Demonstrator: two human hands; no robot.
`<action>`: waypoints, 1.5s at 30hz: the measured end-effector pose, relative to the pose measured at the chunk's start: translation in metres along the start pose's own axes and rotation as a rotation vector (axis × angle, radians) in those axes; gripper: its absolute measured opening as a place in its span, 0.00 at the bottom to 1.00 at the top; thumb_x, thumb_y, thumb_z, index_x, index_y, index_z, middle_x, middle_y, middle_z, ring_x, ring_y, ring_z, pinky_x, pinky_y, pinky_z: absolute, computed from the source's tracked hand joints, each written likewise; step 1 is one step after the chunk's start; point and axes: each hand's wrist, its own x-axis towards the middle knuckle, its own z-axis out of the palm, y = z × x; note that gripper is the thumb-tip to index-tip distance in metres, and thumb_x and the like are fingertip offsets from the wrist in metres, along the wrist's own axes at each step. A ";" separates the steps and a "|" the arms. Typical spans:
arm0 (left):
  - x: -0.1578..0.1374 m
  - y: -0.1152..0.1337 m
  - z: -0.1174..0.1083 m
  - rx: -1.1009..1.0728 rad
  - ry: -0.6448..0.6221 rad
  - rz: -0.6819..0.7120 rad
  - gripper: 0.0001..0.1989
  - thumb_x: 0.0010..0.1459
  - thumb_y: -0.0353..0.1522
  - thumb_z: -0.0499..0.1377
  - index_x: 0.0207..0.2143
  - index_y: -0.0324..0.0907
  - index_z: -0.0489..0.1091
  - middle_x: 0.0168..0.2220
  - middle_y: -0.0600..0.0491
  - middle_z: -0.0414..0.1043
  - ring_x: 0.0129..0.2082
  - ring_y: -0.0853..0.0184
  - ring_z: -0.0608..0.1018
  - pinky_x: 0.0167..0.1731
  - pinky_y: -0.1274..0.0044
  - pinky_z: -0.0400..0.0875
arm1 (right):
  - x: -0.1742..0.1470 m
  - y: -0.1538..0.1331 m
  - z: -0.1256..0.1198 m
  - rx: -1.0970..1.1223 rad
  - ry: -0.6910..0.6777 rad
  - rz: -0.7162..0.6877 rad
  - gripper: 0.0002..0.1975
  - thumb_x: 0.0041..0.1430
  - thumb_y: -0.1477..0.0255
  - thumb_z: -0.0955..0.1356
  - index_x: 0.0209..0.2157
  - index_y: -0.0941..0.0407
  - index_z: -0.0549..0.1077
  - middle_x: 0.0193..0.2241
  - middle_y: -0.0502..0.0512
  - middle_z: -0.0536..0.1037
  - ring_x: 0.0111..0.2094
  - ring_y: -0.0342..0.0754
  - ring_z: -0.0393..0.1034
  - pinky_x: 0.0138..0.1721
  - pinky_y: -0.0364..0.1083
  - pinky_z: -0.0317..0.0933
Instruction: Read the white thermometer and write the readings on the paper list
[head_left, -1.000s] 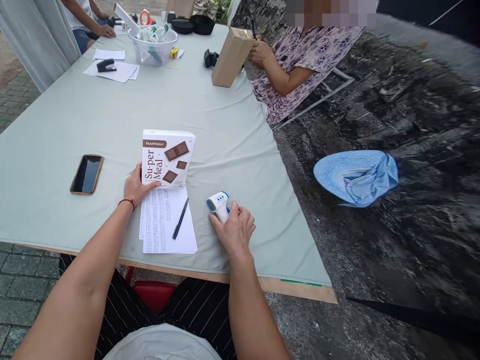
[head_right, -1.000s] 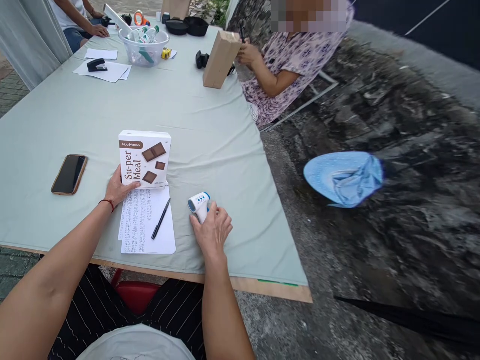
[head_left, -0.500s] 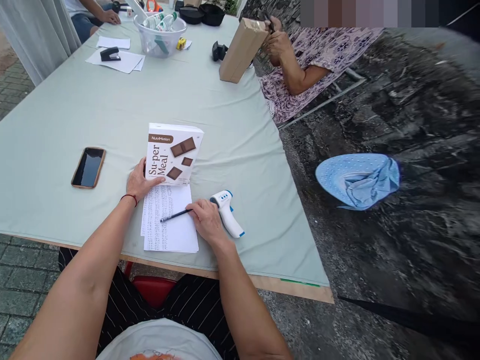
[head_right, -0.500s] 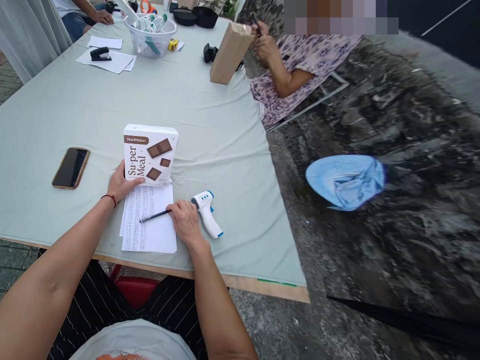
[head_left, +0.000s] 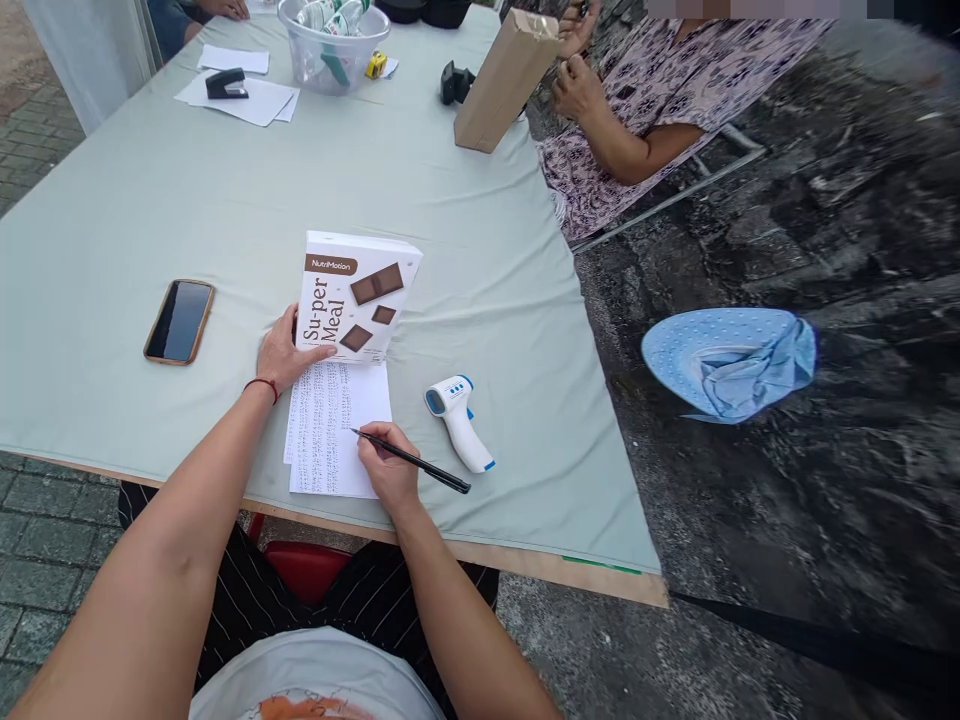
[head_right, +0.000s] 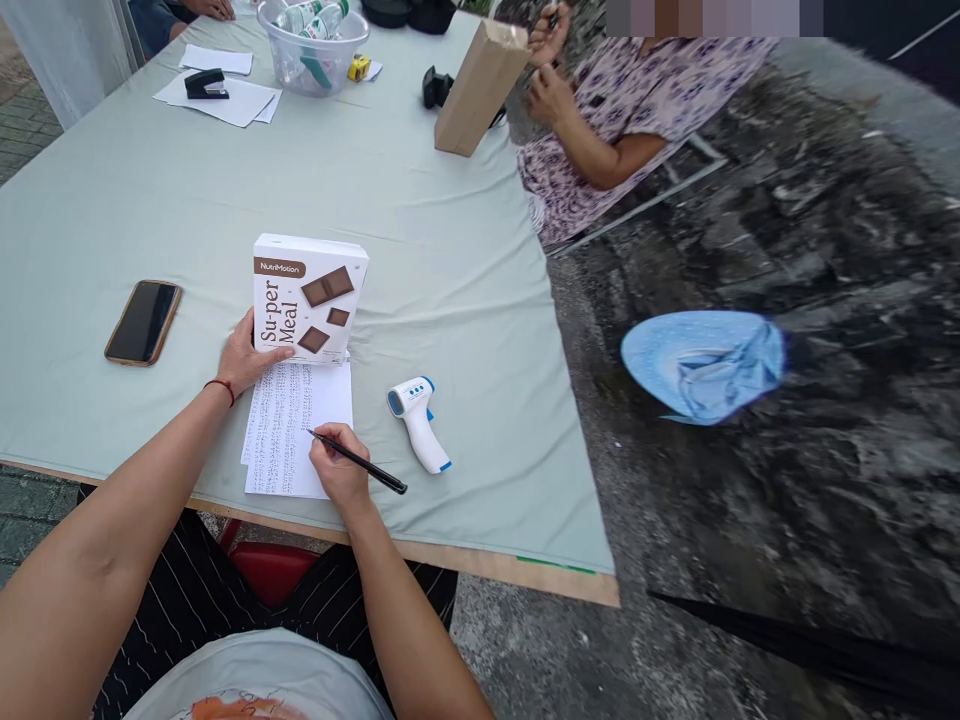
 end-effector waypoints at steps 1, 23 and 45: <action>0.000 0.000 0.000 -0.003 -0.002 0.000 0.39 0.42 0.48 0.69 0.56 0.48 0.64 0.50 0.51 0.74 0.48 0.54 0.76 0.47 0.63 0.71 | 0.000 0.001 0.001 -0.027 0.027 -0.005 0.06 0.49 0.68 0.66 0.29 0.55 0.71 0.22 0.48 0.72 0.22 0.43 0.64 0.26 0.43 0.62; -0.002 0.002 0.003 0.007 -0.016 -0.011 0.40 0.42 0.50 0.69 0.56 0.49 0.63 0.50 0.50 0.72 0.50 0.53 0.74 0.49 0.62 0.69 | -0.001 0.004 0.007 -0.171 -0.016 -0.011 0.09 0.53 0.64 0.65 0.25 0.54 0.69 0.19 0.48 0.69 0.22 0.43 0.61 0.27 0.44 0.61; 0.000 0.000 0.003 0.018 -0.017 -0.024 0.41 0.42 0.50 0.69 0.56 0.49 0.63 0.50 0.50 0.73 0.50 0.53 0.74 0.49 0.62 0.70 | 0.000 0.003 0.007 -0.169 -0.028 -0.030 0.08 0.51 0.65 0.65 0.24 0.54 0.68 0.19 0.47 0.69 0.21 0.43 0.61 0.26 0.44 0.61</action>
